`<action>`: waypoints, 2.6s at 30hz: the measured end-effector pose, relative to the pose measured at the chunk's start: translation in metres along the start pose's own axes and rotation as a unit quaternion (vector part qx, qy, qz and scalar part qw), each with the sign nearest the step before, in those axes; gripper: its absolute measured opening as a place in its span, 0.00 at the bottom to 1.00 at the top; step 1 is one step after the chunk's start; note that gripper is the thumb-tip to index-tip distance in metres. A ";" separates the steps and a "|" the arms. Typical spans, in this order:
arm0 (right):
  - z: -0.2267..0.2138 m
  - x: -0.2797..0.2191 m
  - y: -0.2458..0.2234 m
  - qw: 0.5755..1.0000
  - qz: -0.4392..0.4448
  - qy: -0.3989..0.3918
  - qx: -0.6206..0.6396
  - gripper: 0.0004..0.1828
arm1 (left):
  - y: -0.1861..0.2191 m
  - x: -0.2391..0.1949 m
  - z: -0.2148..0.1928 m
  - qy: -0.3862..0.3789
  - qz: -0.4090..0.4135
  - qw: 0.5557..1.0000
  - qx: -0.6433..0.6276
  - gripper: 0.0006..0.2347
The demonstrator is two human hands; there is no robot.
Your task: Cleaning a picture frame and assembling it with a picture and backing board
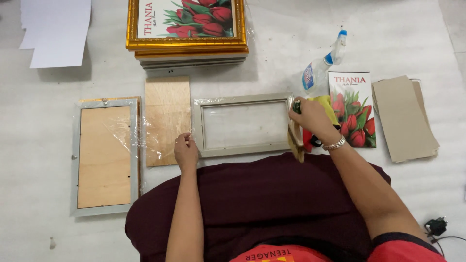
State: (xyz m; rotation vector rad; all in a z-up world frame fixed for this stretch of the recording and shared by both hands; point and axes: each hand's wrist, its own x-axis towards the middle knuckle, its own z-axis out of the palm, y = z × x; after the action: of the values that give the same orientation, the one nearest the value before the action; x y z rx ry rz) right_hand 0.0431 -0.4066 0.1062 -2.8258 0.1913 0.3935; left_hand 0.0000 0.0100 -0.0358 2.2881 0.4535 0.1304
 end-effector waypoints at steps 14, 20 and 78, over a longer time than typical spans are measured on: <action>0.028 0.123 -0.048 0.900 -0.166 0.402 -0.023 0.07 | -0.005 0.001 0.002 -0.017 0.002 1.000 0.025 0.08; 0.090 0.161 -0.079 0.948 -0.058 0.306 -0.059 0.12 | -0.015 0.004 0.009 -0.023 0.003 0.999 0.031 0.09; -0.120 -0.202 0.058 0.906 0.186 0.261 -0.277 0.12 | 0.016 -0.006 -0.003 0.002 0.040 0.998 -0.058 0.10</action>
State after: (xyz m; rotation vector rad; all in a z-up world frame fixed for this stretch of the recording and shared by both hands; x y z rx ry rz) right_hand -0.1297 -0.4782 0.2596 -3.3947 0.8633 -0.3147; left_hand -0.0013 0.0000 -0.0213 2.1930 0.3471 0.1957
